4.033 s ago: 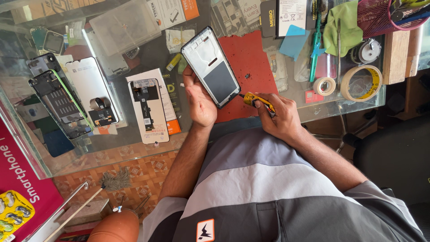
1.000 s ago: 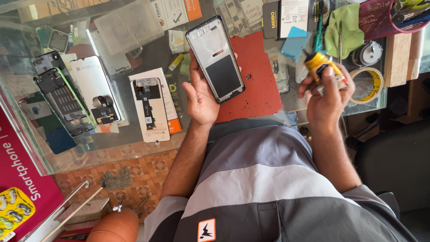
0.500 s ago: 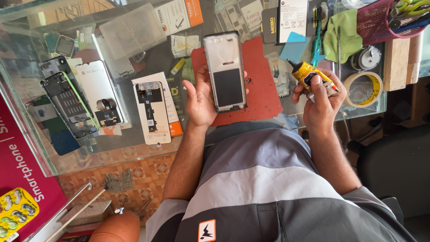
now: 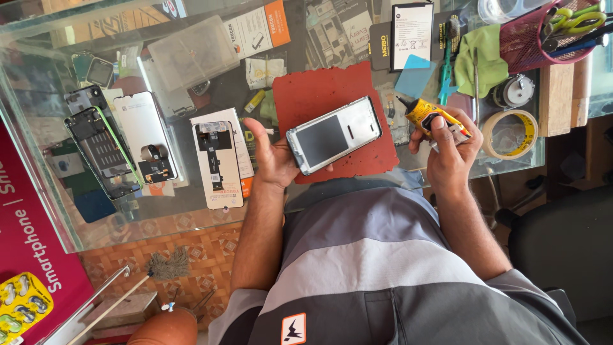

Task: The person removes a protective film from a smartphone display assembly and places it on the table. They then use a yellow utility knife to scrape adhesive residue from the edges of the phone's metal frame. Finally, the person picks up the display assembly and aligns it with the phone frame to test the fit.

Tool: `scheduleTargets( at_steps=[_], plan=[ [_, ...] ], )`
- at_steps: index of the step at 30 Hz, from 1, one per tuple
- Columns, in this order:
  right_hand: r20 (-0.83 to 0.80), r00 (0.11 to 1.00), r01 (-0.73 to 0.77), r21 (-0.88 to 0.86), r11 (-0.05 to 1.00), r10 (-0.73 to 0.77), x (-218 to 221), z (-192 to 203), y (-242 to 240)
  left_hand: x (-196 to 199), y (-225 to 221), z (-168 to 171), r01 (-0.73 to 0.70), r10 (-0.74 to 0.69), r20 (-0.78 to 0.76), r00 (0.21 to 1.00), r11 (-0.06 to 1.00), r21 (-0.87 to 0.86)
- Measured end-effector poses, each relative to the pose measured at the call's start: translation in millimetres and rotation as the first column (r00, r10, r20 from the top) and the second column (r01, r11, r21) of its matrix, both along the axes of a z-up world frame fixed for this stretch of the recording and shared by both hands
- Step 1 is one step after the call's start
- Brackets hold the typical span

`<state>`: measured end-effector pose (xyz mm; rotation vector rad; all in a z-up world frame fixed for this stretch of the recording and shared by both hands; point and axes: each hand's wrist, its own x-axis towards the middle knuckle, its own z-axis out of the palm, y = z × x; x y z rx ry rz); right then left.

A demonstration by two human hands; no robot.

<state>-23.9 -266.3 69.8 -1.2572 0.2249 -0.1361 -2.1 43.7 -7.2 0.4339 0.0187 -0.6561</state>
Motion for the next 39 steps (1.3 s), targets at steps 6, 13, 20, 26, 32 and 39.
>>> scheduleTargets(
  at_steps=[6, 13, 20, 26, 32, 39],
  plan=[
    [-0.003, 1.000, -0.018, -0.008, 1.000, 0.018, 1.6, -1.2, -0.4, 0.5, -4.6, 20.3, -0.022, 0.051, -0.181, 0.982, 0.987, 0.159],
    [-0.025, 0.997, -0.067, -0.016, 0.998, 0.067, 2.0, -7.1, -0.1, 6.3, -6.2, 40.8, 0.041, -0.025, -0.072, 0.997, 0.973, 0.228],
    [-0.035, 0.997, -0.067, -0.029, 0.997, 0.066, 2.3, -6.8, 0.9, 2.1, -7.4, 3.4, -0.155, 0.154, 0.021, 0.988, 0.970, 0.187],
    [-0.085, 0.978, -0.201, -0.152, 0.968, 0.190, 1.4, 6.3, 18.2, 7.9, -18.5, -17.1, -0.288, 0.268, 0.167, 0.949, 0.951, 0.110],
    [0.113, 0.926, -0.123, -0.810, 0.573, 0.360, 9.8, 28.2, 46.6, 22.7, -44.3, 2.2, -0.305, 0.260, 0.208, 0.943, 0.925, 0.225],
    [0.215, 0.866, -0.024, -0.884, 0.467, 0.451, 25.4, 37.6, 72.5, 21.9, -46.4, 19.5, -0.253, 0.205, 0.280, 0.938, 0.956, 0.145]
  ],
)
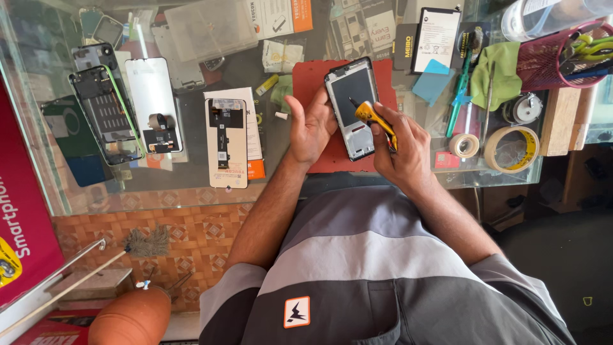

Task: The person removes a protective film from a smartphone display assembly and places it on the table. They then use a yellow utility knife to scrape adhesive residue from the edges of the phone's metal frame. Finally, the person picks up the display assembly and aligns it with the phone frame to test the fit.

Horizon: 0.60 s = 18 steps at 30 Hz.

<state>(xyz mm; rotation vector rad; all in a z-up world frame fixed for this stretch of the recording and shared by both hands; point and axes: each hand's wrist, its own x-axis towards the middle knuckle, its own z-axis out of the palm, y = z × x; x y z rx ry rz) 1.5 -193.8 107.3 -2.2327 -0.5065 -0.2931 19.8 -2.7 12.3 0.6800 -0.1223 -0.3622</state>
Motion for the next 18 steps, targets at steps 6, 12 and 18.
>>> scheduleTargets(
  at_steps=[6, 12, 18],
  plan=[
    [0.067, 0.998, 0.014, -0.049, 0.999, -0.011, 10.9, -0.2, 8.8, 0.7, 1.0, 2.3, 0.030, -0.030, 0.022, 0.999, 0.999, -0.029],
    [0.073, 0.997, 0.010, -0.075, 0.997, -0.004, 14.5, -2.5, 10.5, 1.8, 0.6, 3.9, 0.044, -0.043, 0.015, 0.999, 0.997, -0.061],
    [0.087, 0.996, 0.026, -0.120, 0.992, -0.016, 19.0, -8.2, 11.0, 1.5, -0.6, 2.3, 0.047, -0.043, 0.048, 0.998, 0.995, -0.082]
  ],
)
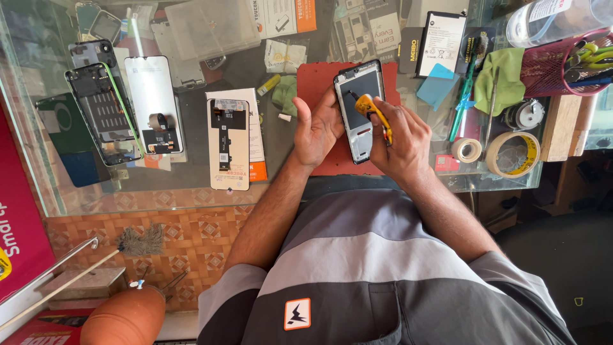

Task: The person removes a protective film from a smartphone display assembly and places it on the table. They then use a yellow utility knife to scrape adhesive residue from the edges of the phone's metal frame. Finally, the person picks up the display assembly and aligns it with the phone frame to test the fit.

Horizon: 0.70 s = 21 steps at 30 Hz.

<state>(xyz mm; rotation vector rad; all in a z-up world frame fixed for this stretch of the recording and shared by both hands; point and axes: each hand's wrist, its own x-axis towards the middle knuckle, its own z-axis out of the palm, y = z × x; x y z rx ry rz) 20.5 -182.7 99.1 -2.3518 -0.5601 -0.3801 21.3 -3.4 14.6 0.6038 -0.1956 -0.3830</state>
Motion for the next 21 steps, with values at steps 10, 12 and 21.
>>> scheduleTargets(
  at_steps=[10, 12, 21],
  plan=[
    [0.055, 0.993, 0.102, 0.011, 0.995, -0.102, 4.0, 0.5, -13.1, -0.1, 0.7, -3.2, 0.001, -0.001, -0.017, 1.000, 1.000, -0.009],
    [0.057, 0.993, 0.104, 0.014, 0.994, -0.105, 4.0, -0.9, -13.5, -0.9, 1.0, -2.2, 0.002, -0.002, -0.013, 1.000, 1.000, -0.007],
    [0.032, 0.999, -0.042, 0.050, 0.998, 0.040, -15.7, -1.7, -14.9, 1.9, -1.4, 2.8, -0.021, 0.022, -0.041, 0.999, 1.000, 0.021]
  ],
)
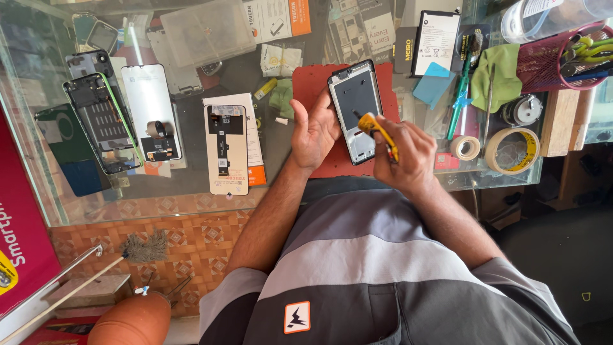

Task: The person removes a protective film from a smartphone display assembly and places it on the table. They then use a yellow utility knife to scrape adhesive residue from the edges of the phone's metal frame. Finally, the person picks up the display assembly and aligns it with the phone frame to test the fit.

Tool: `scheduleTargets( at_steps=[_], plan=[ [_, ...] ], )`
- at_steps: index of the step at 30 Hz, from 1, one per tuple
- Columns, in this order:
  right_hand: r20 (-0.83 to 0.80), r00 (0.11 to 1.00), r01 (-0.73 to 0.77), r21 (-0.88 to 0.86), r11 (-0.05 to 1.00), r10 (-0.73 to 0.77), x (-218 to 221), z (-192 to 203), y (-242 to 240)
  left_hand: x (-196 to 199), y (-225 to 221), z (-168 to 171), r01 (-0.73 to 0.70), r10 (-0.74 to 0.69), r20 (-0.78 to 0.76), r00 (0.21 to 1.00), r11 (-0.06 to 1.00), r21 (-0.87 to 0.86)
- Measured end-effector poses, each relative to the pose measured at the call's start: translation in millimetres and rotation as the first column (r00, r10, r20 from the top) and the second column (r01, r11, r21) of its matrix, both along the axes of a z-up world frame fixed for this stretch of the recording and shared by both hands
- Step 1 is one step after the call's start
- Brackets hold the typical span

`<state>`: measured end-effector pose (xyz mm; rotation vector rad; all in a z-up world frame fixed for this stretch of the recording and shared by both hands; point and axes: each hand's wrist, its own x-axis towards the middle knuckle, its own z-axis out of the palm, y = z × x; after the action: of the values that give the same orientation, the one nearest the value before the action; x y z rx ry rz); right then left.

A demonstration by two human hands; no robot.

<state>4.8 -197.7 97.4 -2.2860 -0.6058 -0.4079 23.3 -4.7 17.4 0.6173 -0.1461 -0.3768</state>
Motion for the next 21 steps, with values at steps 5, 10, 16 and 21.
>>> scheduleTargets(
  at_steps=[5, 10, 16, 21],
  plan=[
    [0.001, 1.000, -0.029, -0.039, 0.999, 0.029, -3.0, -1.5, 5.5, -1.5, 0.2, 3.1, 0.006, -0.005, 0.005, 1.000, 1.000, -0.011],
    [0.029, 0.997, 0.069, -0.020, 0.997, -0.068, 0.3, 0.2, -4.4, -0.5, 0.1, 1.5, -0.007, 0.007, -0.014, 1.000, 1.000, -0.009],
    [0.029, 0.991, 0.134, -0.024, 0.991, -0.133, 3.4, -5.4, -9.1, -1.6, 2.1, -0.4, 0.021, -0.021, 0.012, 1.000, 0.999, -0.037],
    [0.033, 0.989, 0.143, 0.026, 0.989, -0.144, -2.0, -8.9, -15.2, -1.3, 1.1, -3.4, 0.000, 0.000, -0.017, 1.000, 1.000, 0.001]
  ],
)
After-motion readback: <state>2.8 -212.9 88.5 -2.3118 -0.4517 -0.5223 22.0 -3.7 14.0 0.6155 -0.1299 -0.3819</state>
